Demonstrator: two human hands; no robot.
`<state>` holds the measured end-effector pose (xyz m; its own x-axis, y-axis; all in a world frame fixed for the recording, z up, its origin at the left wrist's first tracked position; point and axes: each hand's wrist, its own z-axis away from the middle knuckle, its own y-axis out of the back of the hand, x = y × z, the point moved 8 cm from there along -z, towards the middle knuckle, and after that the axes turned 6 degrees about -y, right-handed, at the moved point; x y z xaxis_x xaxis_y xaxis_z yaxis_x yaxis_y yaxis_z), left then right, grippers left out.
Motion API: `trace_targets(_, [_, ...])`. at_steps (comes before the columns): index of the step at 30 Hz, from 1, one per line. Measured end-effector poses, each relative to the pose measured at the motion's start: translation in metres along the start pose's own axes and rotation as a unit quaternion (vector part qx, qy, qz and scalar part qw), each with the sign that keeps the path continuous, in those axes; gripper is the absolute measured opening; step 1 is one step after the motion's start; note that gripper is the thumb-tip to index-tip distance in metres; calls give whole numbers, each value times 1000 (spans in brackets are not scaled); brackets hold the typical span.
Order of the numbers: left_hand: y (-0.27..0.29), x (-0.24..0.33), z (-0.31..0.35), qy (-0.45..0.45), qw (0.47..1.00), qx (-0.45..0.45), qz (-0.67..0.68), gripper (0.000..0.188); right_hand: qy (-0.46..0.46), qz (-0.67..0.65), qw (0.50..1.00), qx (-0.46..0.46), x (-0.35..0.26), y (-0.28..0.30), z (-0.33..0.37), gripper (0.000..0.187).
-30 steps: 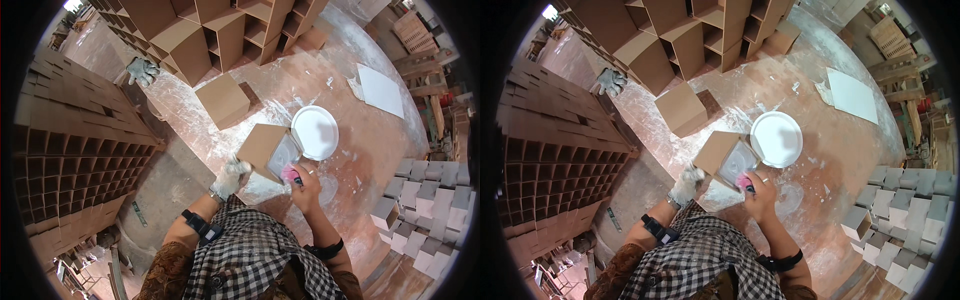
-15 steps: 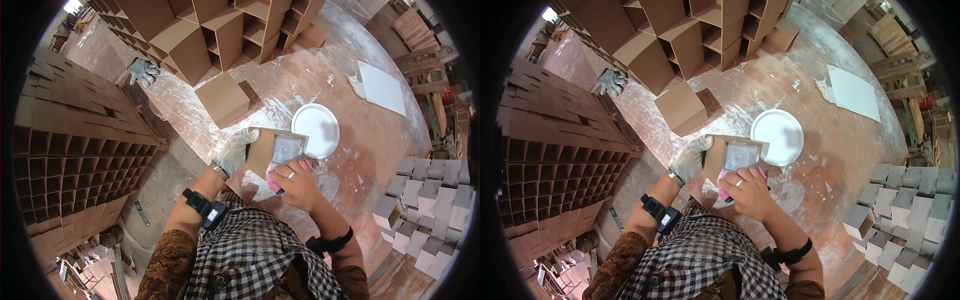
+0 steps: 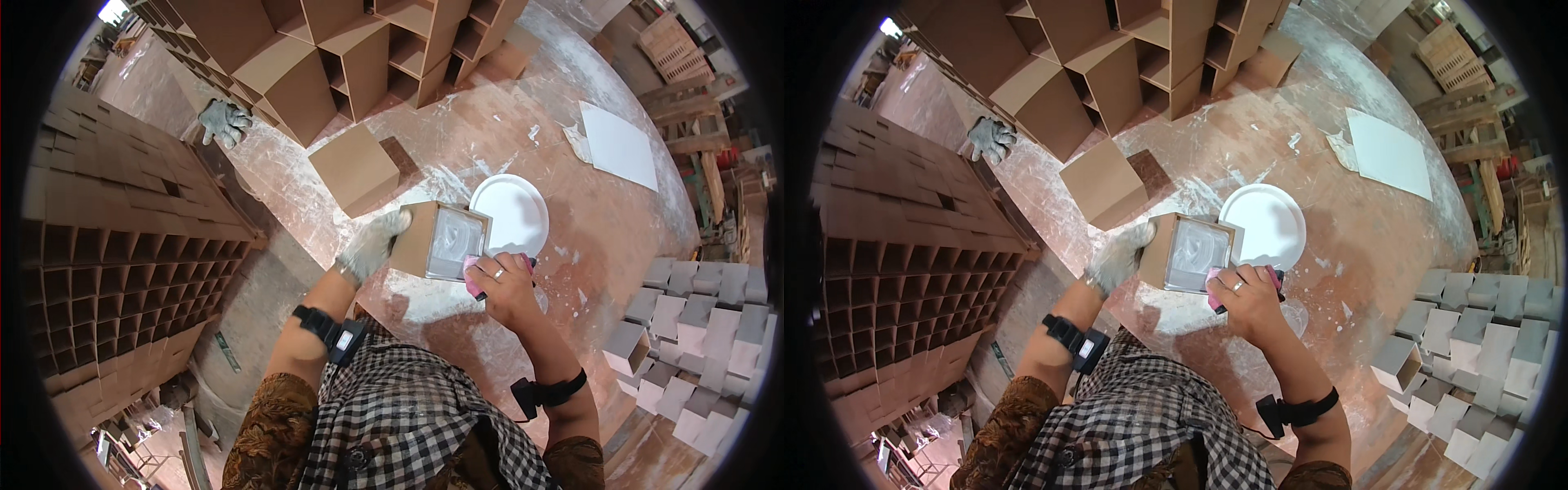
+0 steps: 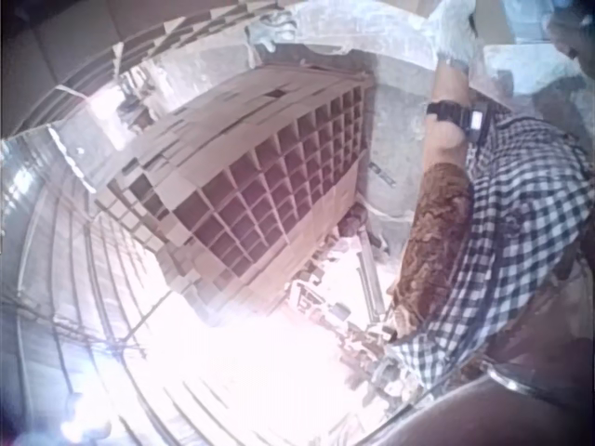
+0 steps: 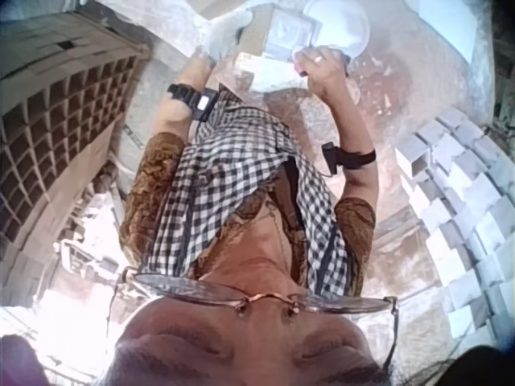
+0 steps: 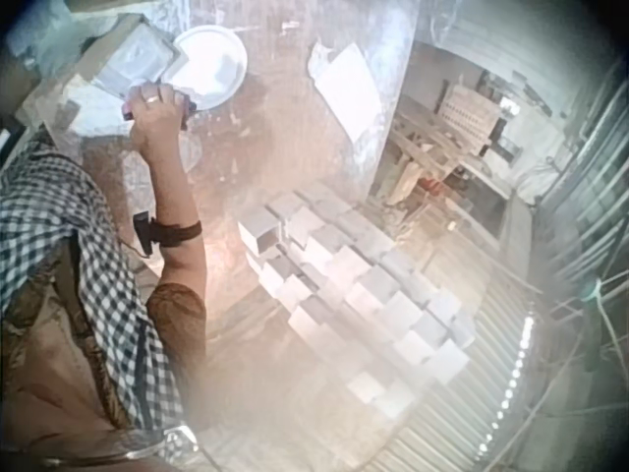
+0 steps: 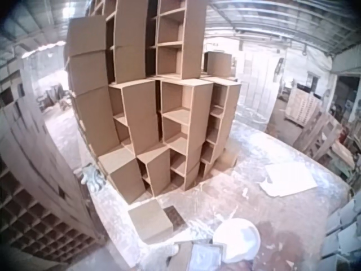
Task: Applying a white liquid sealant or adhesive to the interior and exterior of wooden cubby boxes using a pink sponge.
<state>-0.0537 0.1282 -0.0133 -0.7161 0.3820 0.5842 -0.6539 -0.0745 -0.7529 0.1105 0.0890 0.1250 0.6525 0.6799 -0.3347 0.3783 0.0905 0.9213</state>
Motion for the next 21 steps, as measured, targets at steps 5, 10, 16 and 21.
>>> trace_targets(5, [30, -49, 57, -30, 999, 24, -18, 40, -47, 14, 998, 30, 5, 1, 3, 35])
trace_targets(10, [29, -30, 61, -149, 974, 97, -138, 30, -57, -13, 998, -3, -1, -10, 2, 41])
trace_targets(16, [35, -11, 53, -72, 967, 246, 8, 22, -70, -49, 996, -4, -45, -38, 24, 39])
trace_targets(21, [34, -7, 50, -71, 970, 228, 47, 21, -37, 2, 998, 42, -53, -38, 23, 32])
